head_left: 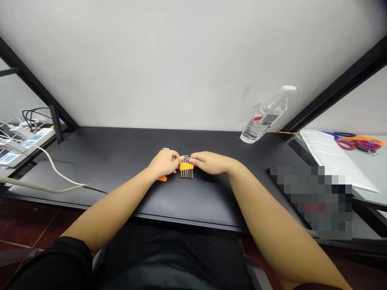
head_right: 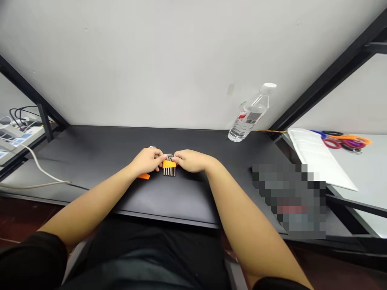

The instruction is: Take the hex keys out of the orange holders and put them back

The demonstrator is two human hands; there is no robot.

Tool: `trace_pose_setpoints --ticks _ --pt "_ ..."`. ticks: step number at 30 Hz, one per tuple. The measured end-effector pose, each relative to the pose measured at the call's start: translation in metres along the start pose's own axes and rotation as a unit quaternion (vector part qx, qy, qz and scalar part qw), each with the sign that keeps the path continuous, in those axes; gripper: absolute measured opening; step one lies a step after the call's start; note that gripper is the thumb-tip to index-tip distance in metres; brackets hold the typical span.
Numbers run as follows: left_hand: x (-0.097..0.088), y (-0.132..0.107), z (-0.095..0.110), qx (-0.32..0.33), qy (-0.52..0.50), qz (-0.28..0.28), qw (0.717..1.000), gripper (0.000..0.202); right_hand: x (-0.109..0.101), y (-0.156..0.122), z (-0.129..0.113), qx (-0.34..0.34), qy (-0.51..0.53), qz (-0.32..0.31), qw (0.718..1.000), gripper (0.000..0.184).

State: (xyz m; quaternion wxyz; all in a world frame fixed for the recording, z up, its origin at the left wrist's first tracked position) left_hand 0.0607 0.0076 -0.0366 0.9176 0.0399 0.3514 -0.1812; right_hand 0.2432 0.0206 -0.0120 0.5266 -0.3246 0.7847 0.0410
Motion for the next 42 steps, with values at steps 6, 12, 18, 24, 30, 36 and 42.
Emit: trace_pose_setpoints --ticks 6,12,18,24,30,36,42 --pt "-0.005 0.0 0.003 0.019 0.093 0.019 0.995 0.026 0.003 0.003 0.003 0.049 -0.06 -0.004 0.997 0.042" --pt "-0.004 0.0 0.012 0.135 0.118 0.039 0.983 0.026 0.003 0.007 0.015 0.142 -0.077 0.018 0.987 0.05" --pt "0.008 -0.006 0.017 0.204 0.155 -0.032 0.966 0.029 -0.004 0.005 0.035 0.144 -0.039 0.03 0.988 0.057" --pt "0.012 -0.006 0.018 0.203 0.16 -0.03 0.966 0.028 -0.004 0.005 0.034 0.131 -0.044 0.011 0.99 0.042" --pt "0.029 0.002 0.026 0.193 0.162 0.001 0.968 0.026 -0.016 -0.002 0.043 0.125 -0.036 0.04 0.991 0.033" --pt "-0.022 0.002 0.011 0.139 0.102 0.104 0.98 0.029 -0.026 -0.005 0.037 0.052 -0.002 0.146 0.988 0.045" --pt "-0.076 -0.01 -0.018 0.057 0.137 -0.024 0.989 0.038 -0.007 0.002 0.016 -0.054 -0.023 0.051 0.997 0.05"
Point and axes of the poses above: each hand's wrist, its own y-axis towards the middle knuckle, its own x-axis out of the palm, z = x × y, the point moved 4 cm from there along y, towards the middle knuckle, and after that the axes turned 6 degrees about x, right-handed, at the moved point
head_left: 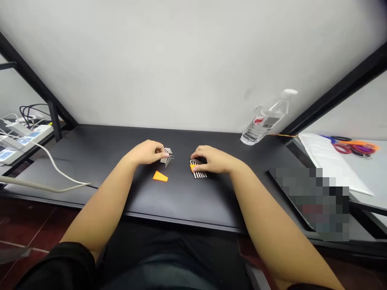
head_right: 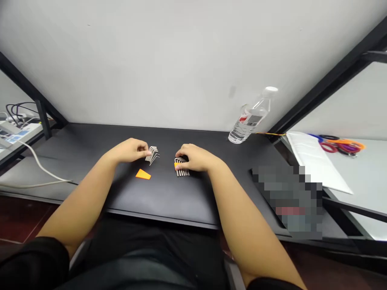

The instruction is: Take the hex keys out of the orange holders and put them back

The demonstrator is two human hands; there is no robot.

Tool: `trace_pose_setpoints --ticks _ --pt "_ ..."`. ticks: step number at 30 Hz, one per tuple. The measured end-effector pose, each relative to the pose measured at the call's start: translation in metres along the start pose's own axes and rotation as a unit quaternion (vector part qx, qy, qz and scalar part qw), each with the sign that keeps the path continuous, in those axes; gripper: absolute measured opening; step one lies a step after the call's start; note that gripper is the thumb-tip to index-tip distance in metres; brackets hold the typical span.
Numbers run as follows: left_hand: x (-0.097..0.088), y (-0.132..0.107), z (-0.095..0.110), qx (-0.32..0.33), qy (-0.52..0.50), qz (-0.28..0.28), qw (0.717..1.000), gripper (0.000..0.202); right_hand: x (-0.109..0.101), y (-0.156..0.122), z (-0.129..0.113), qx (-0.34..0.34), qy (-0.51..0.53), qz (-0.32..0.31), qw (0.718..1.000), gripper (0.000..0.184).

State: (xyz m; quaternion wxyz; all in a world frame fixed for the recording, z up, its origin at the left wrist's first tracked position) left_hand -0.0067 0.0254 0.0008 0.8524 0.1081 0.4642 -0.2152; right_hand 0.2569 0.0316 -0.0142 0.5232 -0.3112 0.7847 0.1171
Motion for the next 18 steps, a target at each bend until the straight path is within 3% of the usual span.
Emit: trace_pose_setpoints --ticks 4,9,14,18 --pt "0.005 -0.009 0.006 0.015 0.002 -0.096 0.995 0.034 -0.004 -0.002 0.005 -0.016 -0.004 0.003 1.0 0.045" --pt "0.009 -0.015 0.011 -0.015 0.028 -0.081 0.996 0.035 -0.004 -0.003 -0.002 -0.003 -0.05 -0.001 0.999 0.044" --pt "0.017 -0.02 0.011 -0.019 0.014 -0.14 0.99 0.042 -0.002 0.0 -0.008 0.016 -0.096 0.003 0.995 0.039" --pt "0.022 -0.019 0.009 -0.021 -0.003 -0.162 0.987 0.029 -0.012 -0.002 0.005 0.005 -0.107 -0.011 0.994 0.038"
Point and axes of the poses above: each hand's wrist, its own y-axis towards the middle knuckle, its own x-axis out of the palm, z = x × y, the point moved 4 cm from there along y, towards the middle knuckle, and after that the axes turned 6 degrees about x, right-handed, at the moved point
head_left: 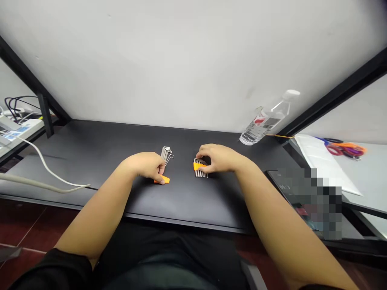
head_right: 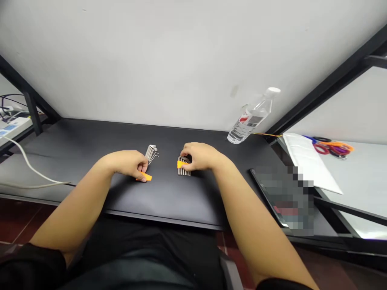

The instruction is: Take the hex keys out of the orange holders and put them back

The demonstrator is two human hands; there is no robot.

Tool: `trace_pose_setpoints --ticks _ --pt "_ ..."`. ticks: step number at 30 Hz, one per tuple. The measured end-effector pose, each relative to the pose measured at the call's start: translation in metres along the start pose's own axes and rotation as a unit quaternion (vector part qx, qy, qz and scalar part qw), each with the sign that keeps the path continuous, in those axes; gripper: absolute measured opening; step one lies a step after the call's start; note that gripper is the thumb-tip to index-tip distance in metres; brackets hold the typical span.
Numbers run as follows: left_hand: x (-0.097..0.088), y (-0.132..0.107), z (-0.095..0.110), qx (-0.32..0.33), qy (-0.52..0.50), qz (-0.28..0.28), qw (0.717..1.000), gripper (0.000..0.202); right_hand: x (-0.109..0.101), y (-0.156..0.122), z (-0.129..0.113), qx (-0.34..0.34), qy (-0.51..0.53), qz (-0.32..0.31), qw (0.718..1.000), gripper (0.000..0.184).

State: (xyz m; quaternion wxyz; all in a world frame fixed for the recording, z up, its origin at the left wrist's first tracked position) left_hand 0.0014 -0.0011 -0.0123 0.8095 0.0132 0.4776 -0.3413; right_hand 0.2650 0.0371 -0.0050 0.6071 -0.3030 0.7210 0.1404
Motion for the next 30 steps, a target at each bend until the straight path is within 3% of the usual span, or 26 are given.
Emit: trace_pose_setpoints --ticks 3,5,7,9,13,15,19,22,26,30 --pt "-0.003 0.001 -0.006 -0.017 -0.005 0.009 1.0 0.024 -0.01 -0.001 0.007 0.0 0.005 -0.006 1.0 0.044" --pt "-0.008 0.0 -0.013 -0.034 0.001 0.015 0.999 0.02 -0.017 0.003 -0.003 0.028 0.001 0.038 0.999 0.042" --pt "-0.015 -0.002 -0.02 -0.039 -0.001 0.011 0.999 0.016 -0.018 0.012 -0.025 0.124 0.004 0.096 0.988 0.047" --pt "-0.026 -0.005 -0.026 -0.032 -0.011 0.033 0.999 0.013 -0.006 0.023 -0.056 0.227 0.029 0.093 0.969 0.068" --pt "-0.051 -0.012 -0.043 -0.059 -0.031 0.175 0.982 0.018 0.023 0.052 -0.119 0.262 0.01 0.019 0.965 0.084" --pt "-0.055 -0.014 -0.049 -0.069 -0.028 0.188 0.979 0.019 0.028 0.063 -0.132 0.277 -0.001 0.001 0.961 0.087" --pt "-0.053 -0.013 -0.052 -0.058 -0.025 0.174 0.983 0.018 0.026 0.075 -0.133 0.306 -0.031 -0.008 0.952 0.082" --pt "-0.054 -0.014 -0.051 -0.052 -0.031 0.19 0.98 0.016 0.024 0.078 -0.132 0.315 -0.059 -0.001 0.947 0.064" --pt "-0.056 -0.014 -0.055 -0.04 -0.044 0.216 0.975 0.015 0.018 0.077 -0.125 0.282 -0.068 0.004 0.957 0.036" --pt "-0.056 -0.005 -0.057 -0.021 -0.043 0.277 0.96 0.016 0.009 0.066 -0.1 0.233 -0.046 -0.009 0.971 0.025"
Point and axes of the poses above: each hand's wrist, its own y-axis towards the middle knuckle, its own x-axis out of the palm, z = x × y, the point moved 4 cm from there along y, towards the middle knuckle, and after that the axes turned 6 degrees about x, right-handed, at the moved point
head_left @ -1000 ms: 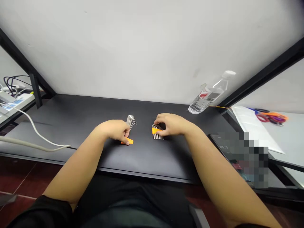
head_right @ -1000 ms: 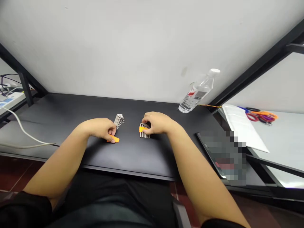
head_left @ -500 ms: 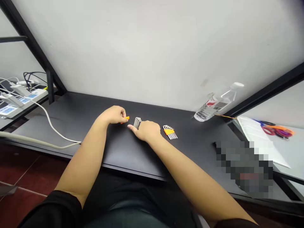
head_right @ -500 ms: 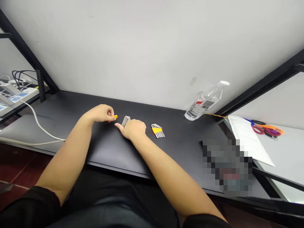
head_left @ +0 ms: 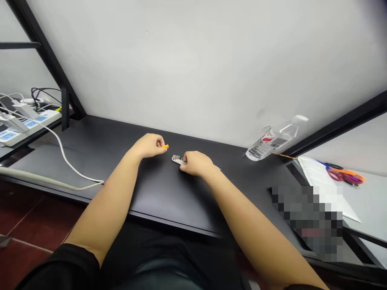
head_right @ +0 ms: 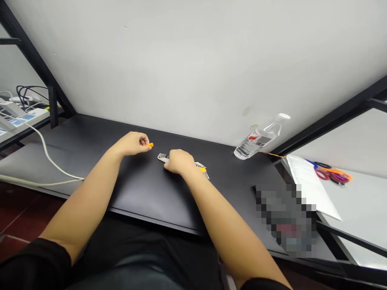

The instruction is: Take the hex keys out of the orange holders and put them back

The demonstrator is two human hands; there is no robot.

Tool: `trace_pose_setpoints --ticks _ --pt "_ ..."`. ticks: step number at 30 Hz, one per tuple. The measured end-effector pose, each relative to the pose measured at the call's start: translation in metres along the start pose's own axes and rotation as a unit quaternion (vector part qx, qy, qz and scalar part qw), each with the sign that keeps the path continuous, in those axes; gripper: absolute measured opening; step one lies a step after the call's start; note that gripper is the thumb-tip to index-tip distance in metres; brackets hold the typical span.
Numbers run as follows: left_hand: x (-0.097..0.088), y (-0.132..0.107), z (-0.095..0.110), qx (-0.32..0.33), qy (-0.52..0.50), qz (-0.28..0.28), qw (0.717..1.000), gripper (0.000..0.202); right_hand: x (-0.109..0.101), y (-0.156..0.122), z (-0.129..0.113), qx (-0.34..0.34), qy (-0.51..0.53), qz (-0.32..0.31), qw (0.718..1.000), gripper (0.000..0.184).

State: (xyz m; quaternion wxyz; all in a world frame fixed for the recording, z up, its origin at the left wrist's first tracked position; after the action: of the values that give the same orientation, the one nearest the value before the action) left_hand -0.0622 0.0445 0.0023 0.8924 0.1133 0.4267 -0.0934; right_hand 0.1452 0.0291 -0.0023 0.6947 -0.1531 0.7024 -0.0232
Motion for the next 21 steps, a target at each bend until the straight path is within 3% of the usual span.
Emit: trace_pose_setpoints --ticks 3,6,13,21 --pt "0.012 0.006 0.003 0.014 -0.029 0.035 0.999 0.018 0.0 -0.006 0.021 -0.106 0.016 -0.049 0.993 0.028" --pt "0.031 0.01 0.008 0.029 -0.069 0.035 0.997 0.019 0.005 -0.019 0.038 -0.164 0.034 -0.098 0.981 0.029" --pt "0.068 0.016 0.014 0.058 -0.103 -0.01 0.993 0.021 0.016 -0.042 0.046 -0.198 0.071 -0.121 0.97 0.034" --pt "0.075 0.02 0.013 0.067 -0.102 -0.021 0.992 0.024 0.021 -0.048 0.035 -0.22 0.059 -0.104 0.968 0.036"
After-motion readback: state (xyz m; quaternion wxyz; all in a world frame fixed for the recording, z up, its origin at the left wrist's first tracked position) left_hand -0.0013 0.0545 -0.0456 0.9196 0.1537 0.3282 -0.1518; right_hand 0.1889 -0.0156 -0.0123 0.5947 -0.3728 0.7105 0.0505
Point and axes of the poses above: each hand's wrist, its own y-axis towards the middle knuckle, its own x-axis out of the palm, z = x × y, the point moved 4 cm from there along y, towards the middle knuckle, and after that the axes turned 6 degrees about x, right-handed, at the moved point
